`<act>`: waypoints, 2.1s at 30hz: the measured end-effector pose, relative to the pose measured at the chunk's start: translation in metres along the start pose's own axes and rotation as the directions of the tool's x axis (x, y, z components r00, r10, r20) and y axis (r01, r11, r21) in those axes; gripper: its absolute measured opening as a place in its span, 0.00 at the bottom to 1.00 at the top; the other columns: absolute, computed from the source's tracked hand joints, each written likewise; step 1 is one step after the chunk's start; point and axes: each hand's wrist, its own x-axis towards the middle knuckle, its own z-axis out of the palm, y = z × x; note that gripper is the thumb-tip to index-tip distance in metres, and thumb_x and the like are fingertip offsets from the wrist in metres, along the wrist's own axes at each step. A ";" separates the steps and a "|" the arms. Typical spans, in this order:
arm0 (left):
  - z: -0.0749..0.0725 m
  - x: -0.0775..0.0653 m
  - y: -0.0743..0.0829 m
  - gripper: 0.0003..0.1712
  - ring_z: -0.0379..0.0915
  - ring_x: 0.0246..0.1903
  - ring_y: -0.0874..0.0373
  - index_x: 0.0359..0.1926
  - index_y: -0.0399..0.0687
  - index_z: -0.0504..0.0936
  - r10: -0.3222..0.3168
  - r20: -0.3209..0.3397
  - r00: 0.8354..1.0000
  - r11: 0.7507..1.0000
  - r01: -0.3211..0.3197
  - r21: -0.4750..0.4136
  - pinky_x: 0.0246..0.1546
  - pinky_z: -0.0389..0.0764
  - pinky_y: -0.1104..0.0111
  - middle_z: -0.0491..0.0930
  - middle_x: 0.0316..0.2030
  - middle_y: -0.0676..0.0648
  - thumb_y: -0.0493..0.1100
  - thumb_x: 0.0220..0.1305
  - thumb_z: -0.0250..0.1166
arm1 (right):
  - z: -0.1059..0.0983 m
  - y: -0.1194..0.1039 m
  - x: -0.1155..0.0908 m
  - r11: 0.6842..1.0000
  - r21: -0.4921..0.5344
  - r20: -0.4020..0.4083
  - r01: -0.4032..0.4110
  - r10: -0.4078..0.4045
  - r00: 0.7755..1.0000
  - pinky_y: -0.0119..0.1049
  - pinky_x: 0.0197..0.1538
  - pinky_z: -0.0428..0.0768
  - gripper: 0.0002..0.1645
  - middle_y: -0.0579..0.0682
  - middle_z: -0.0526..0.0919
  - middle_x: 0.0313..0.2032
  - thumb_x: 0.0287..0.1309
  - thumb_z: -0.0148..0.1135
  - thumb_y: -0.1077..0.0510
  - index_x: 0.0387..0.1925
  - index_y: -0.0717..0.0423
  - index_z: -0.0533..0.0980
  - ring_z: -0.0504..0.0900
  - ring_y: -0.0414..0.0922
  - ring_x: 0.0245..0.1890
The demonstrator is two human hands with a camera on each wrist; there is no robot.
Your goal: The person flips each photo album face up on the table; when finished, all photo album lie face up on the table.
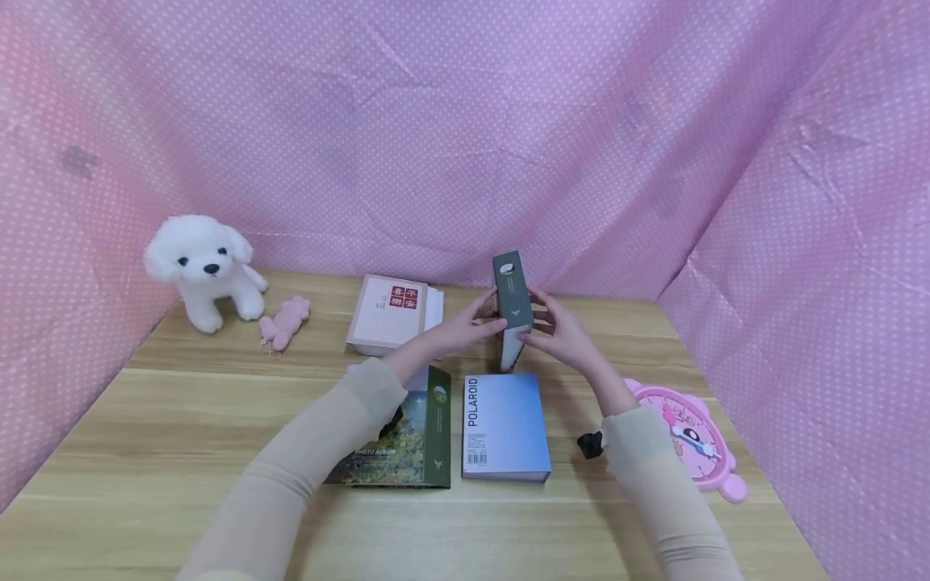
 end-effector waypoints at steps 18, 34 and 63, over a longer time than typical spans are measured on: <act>-0.021 -0.002 0.008 0.47 0.69 0.58 0.44 0.74 0.58 0.46 0.040 -0.064 0.997 0.972 -0.024 0.235 0.54 0.77 0.58 0.49 0.72 0.41 0.53 0.62 0.64 | 0.016 0.013 0.005 0.995 0.096 0.077 0.007 -0.015 0.997 0.62 0.59 0.69 0.49 0.68 0.61 0.65 0.53 0.66 0.68 0.72 0.56 0.50 0.70 0.66 0.59; -0.045 -0.008 0.010 0.45 0.70 0.57 0.48 0.71 0.53 0.57 0.046 -0.074 0.996 0.961 -0.024 0.275 0.51 0.79 0.62 0.49 0.71 0.44 0.48 0.56 0.69 | 0.029 0.061 0.018 0.999 0.015 0.178 -0.041 0.038 0.983 0.57 0.55 0.76 0.51 0.63 0.64 0.63 0.54 0.68 0.58 0.72 0.38 0.50 0.75 0.65 0.54; -0.045 -0.012 -0.014 0.56 0.65 0.61 0.46 0.74 0.62 0.45 -0.074 0.023 0.997 0.955 0.065 0.290 0.60 0.70 0.53 0.48 0.73 0.44 0.56 0.52 0.71 | 0.025 0.073 0.010 0.969 -0.202 0.173 -0.140 0.176 0.969 0.48 0.52 0.80 0.45 0.57 0.60 0.67 0.52 0.70 0.49 0.69 0.45 0.60 0.74 0.58 0.55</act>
